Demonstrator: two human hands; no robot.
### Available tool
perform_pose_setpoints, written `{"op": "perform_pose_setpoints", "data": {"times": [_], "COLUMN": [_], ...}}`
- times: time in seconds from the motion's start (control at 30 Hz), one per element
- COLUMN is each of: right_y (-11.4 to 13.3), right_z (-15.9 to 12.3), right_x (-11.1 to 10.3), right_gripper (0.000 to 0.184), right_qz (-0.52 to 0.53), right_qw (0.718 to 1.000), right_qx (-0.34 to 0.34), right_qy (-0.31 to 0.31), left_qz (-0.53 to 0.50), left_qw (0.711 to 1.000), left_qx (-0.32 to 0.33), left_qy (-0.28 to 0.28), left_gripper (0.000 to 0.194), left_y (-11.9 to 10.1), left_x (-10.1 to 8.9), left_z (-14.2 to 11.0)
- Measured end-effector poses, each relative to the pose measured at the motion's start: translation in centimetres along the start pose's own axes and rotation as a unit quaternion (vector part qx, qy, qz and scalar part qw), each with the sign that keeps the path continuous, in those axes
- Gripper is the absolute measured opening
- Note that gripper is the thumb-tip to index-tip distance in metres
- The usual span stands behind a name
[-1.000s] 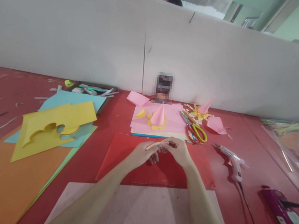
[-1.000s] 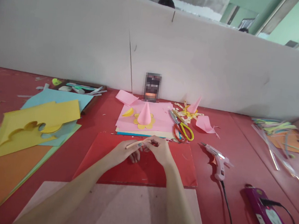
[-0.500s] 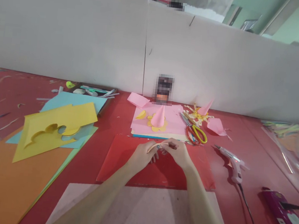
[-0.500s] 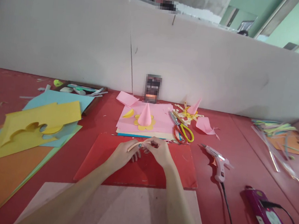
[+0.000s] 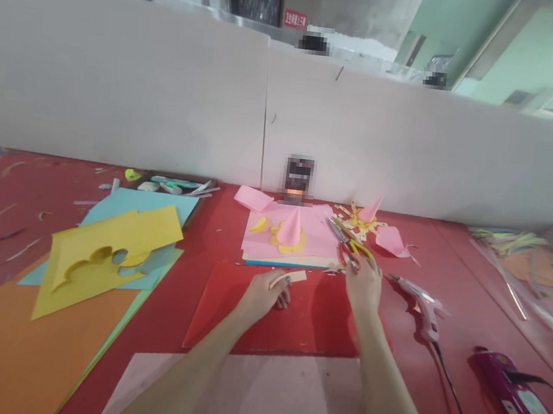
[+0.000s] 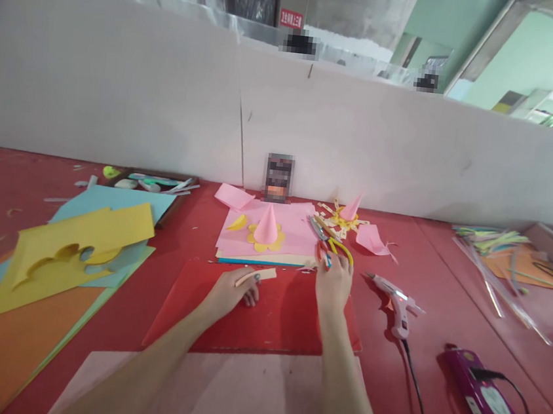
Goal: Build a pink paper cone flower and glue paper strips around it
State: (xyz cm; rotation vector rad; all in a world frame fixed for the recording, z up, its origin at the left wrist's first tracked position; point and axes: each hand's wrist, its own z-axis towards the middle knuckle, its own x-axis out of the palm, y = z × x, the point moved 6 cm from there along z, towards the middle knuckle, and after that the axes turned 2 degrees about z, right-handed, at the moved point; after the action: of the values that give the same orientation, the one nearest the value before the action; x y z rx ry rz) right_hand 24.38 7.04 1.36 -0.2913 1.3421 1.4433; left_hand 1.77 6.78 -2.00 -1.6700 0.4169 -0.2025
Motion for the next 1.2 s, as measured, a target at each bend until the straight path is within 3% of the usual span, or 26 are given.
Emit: {"op": "perform_pose_setpoints", "data": {"times": [0.13,0.27,0.4,0.53,0.63,0.73,0.83,0.93,1.0,1.1,1.2], "right_y": [-1.1,-1.2,-2.1,-2.9,-2.9,-2.3,-0.4,2.3,3.9,6.0,7.0], "right_z": [1.7,3.6,5.3,6.0,5.9,5.4,3.8,0.9,-1.8,-5.3,-7.3], "right_x": [0.8,2.3,3.0,2.3,0.8,-0.5,-0.6,0.6,2.2,4.0,4.5], "right_gripper": [0.036,0.038,0.042,0.033,0.026,0.031,0.034,0.033,0.036,0.04,0.041], "right_qz": [-0.158,-0.151,-0.097,-0.004,0.08,0.175,0.282,0.38,0.526,0.6,0.591], "right_qw": [0.983,0.98,0.982,0.985,0.986,0.975,0.95,0.918,0.836,0.767,0.767], "right_qx": [0.063,0.092,0.111,0.117,0.121,0.138,0.134,0.113,0.14,0.17,0.166], "right_qy": [0.062,0.096,0.118,0.127,0.081,0.015,-0.009,0.021,0.072,0.152,0.185], "left_qz": [0.009,0.003,-0.01,-0.014,-0.017,-0.02,-0.02,-0.016,-0.011,0.0,0.028], "left_qw": [1.0,1.0,1.0,1.0,1.0,1.0,1.0,1.0,1.0,0.999,0.995], "left_qx": [-0.005,-0.004,-0.016,-0.017,-0.019,-0.02,-0.02,-0.012,0.004,0.03,0.079], "left_qy": [0.0,0.001,-0.004,-0.01,-0.008,-0.009,-0.01,-0.015,-0.029,-0.043,-0.048], "left_gripper": [0.026,0.027,0.028,0.029,0.031,0.033,0.034,0.033,0.03,0.026,0.027], "left_y": [0.4,0.8,0.9,0.5,0.6,0.9,0.7,-0.2,-1.5,-4.4,-8.5], "left_x": [-0.1,-0.1,-0.2,-0.4,-0.4,-0.4,-0.4,-0.9,-1.6,-2.8,-3.4], "left_z": [0.2,0.4,0.4,0.4,0.6,0.8,0.9,1.2,1.4,1.7,1.8]}}
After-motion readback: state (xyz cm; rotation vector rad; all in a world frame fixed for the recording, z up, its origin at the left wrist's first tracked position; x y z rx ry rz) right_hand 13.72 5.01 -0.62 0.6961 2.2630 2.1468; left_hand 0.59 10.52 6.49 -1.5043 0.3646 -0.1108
